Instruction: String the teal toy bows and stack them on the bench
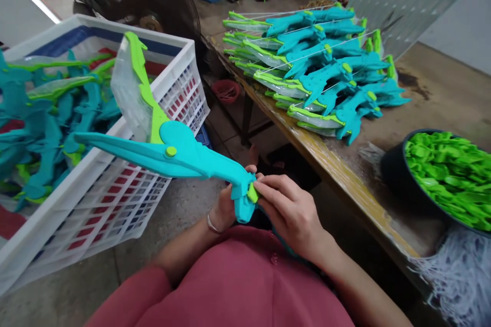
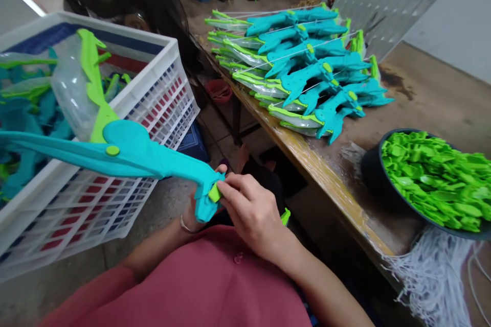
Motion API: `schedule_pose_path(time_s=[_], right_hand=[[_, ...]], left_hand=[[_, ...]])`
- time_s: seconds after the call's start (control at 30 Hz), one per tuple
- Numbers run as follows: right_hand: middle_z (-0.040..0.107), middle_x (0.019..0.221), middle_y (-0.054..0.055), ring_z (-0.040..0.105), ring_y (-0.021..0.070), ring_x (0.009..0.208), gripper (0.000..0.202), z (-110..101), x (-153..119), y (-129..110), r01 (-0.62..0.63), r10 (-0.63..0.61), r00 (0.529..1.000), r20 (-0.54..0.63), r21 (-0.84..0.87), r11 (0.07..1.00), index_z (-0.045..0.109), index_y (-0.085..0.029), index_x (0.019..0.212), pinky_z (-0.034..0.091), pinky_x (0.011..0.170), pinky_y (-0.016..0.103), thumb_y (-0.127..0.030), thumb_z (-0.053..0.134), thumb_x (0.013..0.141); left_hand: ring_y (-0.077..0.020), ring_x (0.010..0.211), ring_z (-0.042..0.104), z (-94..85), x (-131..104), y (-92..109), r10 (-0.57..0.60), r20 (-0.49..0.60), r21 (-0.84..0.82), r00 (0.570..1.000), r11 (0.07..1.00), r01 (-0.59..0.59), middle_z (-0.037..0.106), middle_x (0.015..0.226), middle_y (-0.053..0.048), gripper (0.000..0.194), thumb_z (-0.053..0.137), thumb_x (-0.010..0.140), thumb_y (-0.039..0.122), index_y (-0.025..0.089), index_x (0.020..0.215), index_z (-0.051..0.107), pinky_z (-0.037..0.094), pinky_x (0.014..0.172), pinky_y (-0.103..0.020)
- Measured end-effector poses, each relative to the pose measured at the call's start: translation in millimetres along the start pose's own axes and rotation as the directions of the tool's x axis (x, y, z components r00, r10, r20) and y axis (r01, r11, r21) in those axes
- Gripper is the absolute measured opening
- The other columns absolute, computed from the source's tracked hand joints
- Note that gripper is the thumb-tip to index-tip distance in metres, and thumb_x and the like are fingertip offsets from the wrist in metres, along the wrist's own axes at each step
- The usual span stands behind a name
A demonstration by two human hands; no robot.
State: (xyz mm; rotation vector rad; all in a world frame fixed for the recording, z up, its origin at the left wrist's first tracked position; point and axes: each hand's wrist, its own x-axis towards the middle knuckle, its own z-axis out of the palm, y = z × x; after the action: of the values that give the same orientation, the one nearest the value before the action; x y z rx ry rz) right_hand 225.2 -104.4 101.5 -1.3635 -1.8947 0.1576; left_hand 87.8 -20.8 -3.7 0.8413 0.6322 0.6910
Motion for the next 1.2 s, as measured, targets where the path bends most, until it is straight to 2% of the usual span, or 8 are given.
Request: schedule_pose_path(time_s=[0.13, 0.3, 0.47, 0.53, 0.7, 0.87, 1.07, 1.2], right_hand=[[0.072, 0.117, 0.017, 0.070, 0.0277, 0.104, 0.031, -3.3, -2.7, -9.9, 0.077, -0.072, 0.997, 0.036, -0.179, 0.981, 0.064, -0.012, 0.128, 0.064, 0.087, 0.042, -0.025, 0.063, 0.100], [0.071, 0.111, 0.017, 0.069, 0.0257, 0.095, 0.025, -0.1, -3.6, -10.6, 0.008, -0.014, 0.999, -0.039, -0.139, 0.990, 0.066, -0.010, 0.122, 0.063, 0.076, 0.039, -0.017, 0.063, 0.098], [0.072, 0.108, 0.014, 0.069, 0.0222, 0.093, 0.026, 4.1, -8.1, -6.8, 0.004, -0.005, 0.993, -0.117, -0.009, 1.000, 0.066, -0.015, 0.118, 0.062, 0.075, 0.037, -0.006, 0.065, 0.094], [0.073, 0.108, 0.014, 0.069, 0.0218, 0.092, 0.025, 4.7, -10.7, -6.8, 0.011, -0.012, 0.991, -0.136, -0.014, 1.000, 0.066, -0.015, 0.117, 0.063, 0.076, 0.037, -0.006, 0.065, 0.094], [0.073, 0.107, 0.017, 0.069, 0.0239, 0.093, 0.022, 4.2, -14.1, -9.4, 0.044, -0.055, 0.983, -0.178, -0.063, 0.997, 0.067, -0.010, 0.115, 0.063, 0.075, 0.039, -0.005, 0.066, 0.093], [0.072, 0.105, 0.020, 0.067, 0.0248, 0.092, 0.021, 1.8, -15.3, -10.3, 0.077, -0.086, 0.984, -0.157, -0.063, 0.995, 0.067, -0.004, 0.113, 0.062, 0.072, 0.039, -0.003, 0.066, 0.092], [0.071, 0.111, 0.019, 0.067, 0.0244, 0.099, 0.024, -1.1, -15.4, -6.4, 0.095, -0.098, 0.988, -0.116, -0.035, 0.995, 0.064, -0.006, 0.118, 0.063, 0.081, 0.040, -0.001, 0.061, 0.094], [0.067, 0.119, 0.019, 0.065, 0.0270, 0.108, 0.029, -9.7, -14.5, -9.6, 0.027, -0.027, 1.000, -0.002, -0.004, 1.000, 0.060, -0.004, 0.127, 0.061, 0.090, 0.043, -0.014, 0.061, 0.099]], left_hand=[[-0.0255, 0.093, 0.068, 5.7, -5.0, 7.5, -0.079, 0.006, -0.277, 0.997, 0.958, 0.077, 0.070, 0.098, -0.005, 0.055, 0.085, 0.061, 0.068, 0.028, 0.096, 0.071, 0.057, 0.085, -0.039], [-0.0238, 0.085, 0.064, 9.8, -2.9, 9.3, -0.116, 0.059, -0.261, 0.991, 0.957, 0.128, 0.065, 0.096, -0.005, 0.056, 0.085, 0.060, 0.067, 0.029, 0.097, 0.066, 0.054, 0.078, -0.038], [-0.0175, 0.080, 0.061, 10.1, -1.0, 3.5, -0.026, 0.189, -0.451, 0.982, 0.886, 0.110, 0.061, 0.091, -0.001, 0.053, 0.086, 0.065, 0.058, 0.031, 0.104, 0.064, 0.052, 0.078, -0.032], [-0.0167, 0.080, 0.061, 12.3, -0.3, 3.0, -0.001, 0.217, -0.476, 0.976, 0.873, 0.106, 0.061, 0.089, 0.000, 0.053, 0.086, 0.065, 0.058, 0.029, 0.103, 0.063, 0.052, 0.079, -0.031], [-0.0168, 0.082, 0.063, 20.1, 1.2, 6.3, -0.040, 0.224, -0.501, 0.974, 0.852, 0.151, 0.062, 0.088, -0.001, 0.049, 0.089, 0.066, 0.049, 0.024, 0.097, 0.061, 0.053, 0.079, -0.030], [-0.0173, 0.078, 0.063, 22.1, 0.3, 7.2, -0.008, 0.255, -0.548, 0.967, 0.823, 0.151, 0.062, 0.083, 0.000, 0.048, 0.091, 0.065, 0.046, 0.025, 0.097, 0.062, 0.053, 0.077, -0.031], [-0.0172, 0.083, 0.060, 16.5, -3.8, 1.0, 0.028, 0.269, -0.547, 0.963, 0.827, 0.129, 0.064, 0.092, -0.001, 0.045, 0.087, 0.072, 0.047, 0.026, 0.104, 0.064, 0.051, 0.078, -0.030], [-0.0182, 0.088, 0.061, 21.4, -4.2, 3.1, 0.028, 0.222, -0.552, 0.975, 0.828, 0.102, 0.064, 0.094, -0.001, 0.044, 0.083, 0.075, 0.052, 0.026, 0.104, 0.064, 0.050, 0.084, -0.031]])
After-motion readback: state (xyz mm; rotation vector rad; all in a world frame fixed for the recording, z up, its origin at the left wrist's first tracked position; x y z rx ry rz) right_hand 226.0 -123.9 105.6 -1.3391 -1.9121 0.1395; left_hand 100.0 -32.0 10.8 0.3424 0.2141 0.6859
